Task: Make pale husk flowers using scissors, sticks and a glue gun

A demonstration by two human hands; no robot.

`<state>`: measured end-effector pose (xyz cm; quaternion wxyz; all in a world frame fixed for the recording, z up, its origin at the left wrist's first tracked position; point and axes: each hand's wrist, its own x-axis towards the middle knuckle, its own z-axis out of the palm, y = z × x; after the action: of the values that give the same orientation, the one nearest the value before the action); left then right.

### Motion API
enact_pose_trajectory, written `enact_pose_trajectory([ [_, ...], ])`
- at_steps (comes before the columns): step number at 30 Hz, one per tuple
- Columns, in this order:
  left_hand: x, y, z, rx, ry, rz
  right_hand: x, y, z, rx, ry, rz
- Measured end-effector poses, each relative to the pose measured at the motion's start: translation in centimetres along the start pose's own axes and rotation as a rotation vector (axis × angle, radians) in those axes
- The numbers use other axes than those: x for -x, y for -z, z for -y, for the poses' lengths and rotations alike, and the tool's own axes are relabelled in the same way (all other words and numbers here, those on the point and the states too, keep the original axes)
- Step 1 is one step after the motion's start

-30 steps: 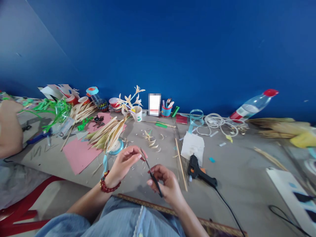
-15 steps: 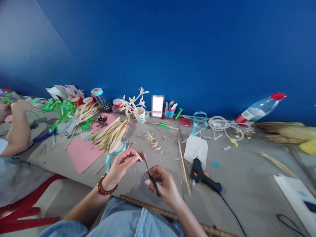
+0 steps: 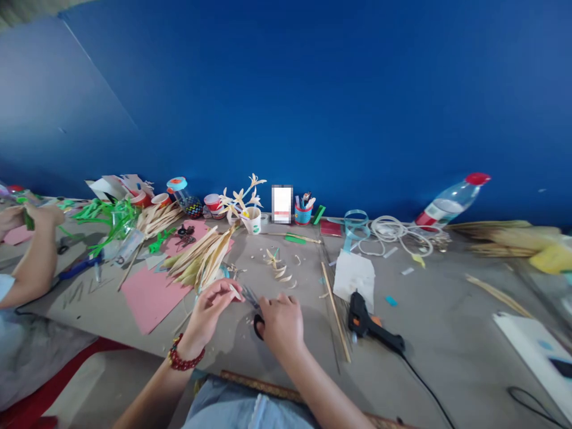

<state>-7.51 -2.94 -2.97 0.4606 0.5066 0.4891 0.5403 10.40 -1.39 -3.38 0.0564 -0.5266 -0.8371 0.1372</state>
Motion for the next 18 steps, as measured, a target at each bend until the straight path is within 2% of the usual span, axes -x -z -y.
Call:
enact_pose_trajectory([
  [4,0.0,-1.2,-0.3,0.137,0.037,0.075,-1.2,0.2,0.2,-0.062,-0.007,0.049],
  [7,0.1,-1.8,-0.6,0.185,0.04,0.123,-1.2,0.2,-0.8,-0.159,-0.003,0.104],
  [10,0.2,-2.3,-1.2,0.184,0.054,0.191,-0.4,1.1,-2.1,-0.284,0.052,0.131],
  [12,0.2,-2.6,-1.7,0.145,0.06,0.25,0.5,2.2,-2.6,-0.453,0.093,0.07],
  [15,0.1,-3.2,-2.4,0.022,0.032,0.321,2.2,3.9,-2.7,-0.814,0.124,-0.145],
  [18,0.0,-3.8,-3.1,-0.192,-0.097,0.329,3.5,5.0,-2.3,-0.911,0.096,-0.263],
])
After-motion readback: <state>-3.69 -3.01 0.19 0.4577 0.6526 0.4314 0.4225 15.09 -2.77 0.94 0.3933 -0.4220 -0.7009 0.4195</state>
